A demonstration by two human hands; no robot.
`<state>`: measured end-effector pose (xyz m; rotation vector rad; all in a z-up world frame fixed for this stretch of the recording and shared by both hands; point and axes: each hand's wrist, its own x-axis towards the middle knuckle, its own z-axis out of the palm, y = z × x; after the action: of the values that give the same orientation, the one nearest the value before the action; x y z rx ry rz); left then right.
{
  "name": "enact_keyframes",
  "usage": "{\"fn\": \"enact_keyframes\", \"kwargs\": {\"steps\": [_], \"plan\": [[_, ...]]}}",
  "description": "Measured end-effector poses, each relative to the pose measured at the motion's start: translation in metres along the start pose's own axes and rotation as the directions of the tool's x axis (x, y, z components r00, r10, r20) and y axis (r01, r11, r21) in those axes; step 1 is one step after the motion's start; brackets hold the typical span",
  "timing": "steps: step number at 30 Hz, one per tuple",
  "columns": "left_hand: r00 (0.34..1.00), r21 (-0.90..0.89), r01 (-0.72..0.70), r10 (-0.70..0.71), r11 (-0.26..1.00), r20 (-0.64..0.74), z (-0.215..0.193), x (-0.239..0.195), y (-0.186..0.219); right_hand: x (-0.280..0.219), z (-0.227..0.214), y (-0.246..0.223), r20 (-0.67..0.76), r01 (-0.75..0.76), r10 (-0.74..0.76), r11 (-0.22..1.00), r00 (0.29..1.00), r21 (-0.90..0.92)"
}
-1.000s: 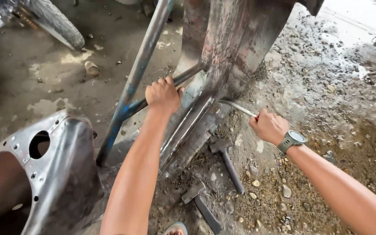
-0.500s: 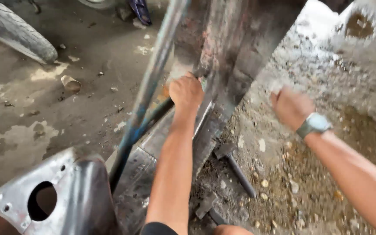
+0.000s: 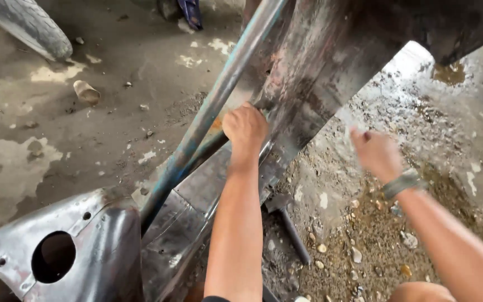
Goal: The person uses a hammer and a metal file to smooth and shape the edges of a large metal panel, likely a motorcycle fender. They repeatedly strike the panel with the hammer and file the edges to remove burrs and refine the shape.
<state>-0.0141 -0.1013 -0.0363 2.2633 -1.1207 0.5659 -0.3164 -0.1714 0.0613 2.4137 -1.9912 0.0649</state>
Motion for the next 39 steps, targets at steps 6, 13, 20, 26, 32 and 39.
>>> {"fn": "enact_keyframes", "kwargs": {"steps": [6,13,20,26,32,39], "plan": [[0.993,0.043,-0.098,0.101,0.994,-0.056,-0.017,-0.002,-0.007,-0.025,0.005,-0.033,0.060,-0.137,0.131,0.985,0.990,0.106],[0.986,0.057,-0.167,0.168,0.984,-0.011,-0.014,-0.007,-0.001,-0.042,0.016,-0.035,0.161,-0.184,0.161,0.973,0.974,0.140],[0.981,0.035,-0.188,0.186,0.982,0.052,-0.001,-0.005,-0.010,-0.030,0.045,-0.024,0.171,-0.033,0.022,0.998,0.985,0.062],[0.983,0.034,-0.168,0.165,0.985,0.079,-0.027,0.007,-0.010,-0.066,-0.009,-0.065,0.193,-0.041,0.041,0.999,0.980,-0.008],[0.982,0.041,-0.159,0.154,0.986,0.107,-0.010,0.008,-0.010,-0.032,-0.009,-0.040,-0.091,-0.028,0.050,0.974,0.995,0.225],[0.972,0.044,-0.130,0.118,0.991,0.202,-0.031,0.006,-0.010,-0.024,0.014,-0.022,-0.107,0.025,0.005,0.961,0.994,0.274]]}}
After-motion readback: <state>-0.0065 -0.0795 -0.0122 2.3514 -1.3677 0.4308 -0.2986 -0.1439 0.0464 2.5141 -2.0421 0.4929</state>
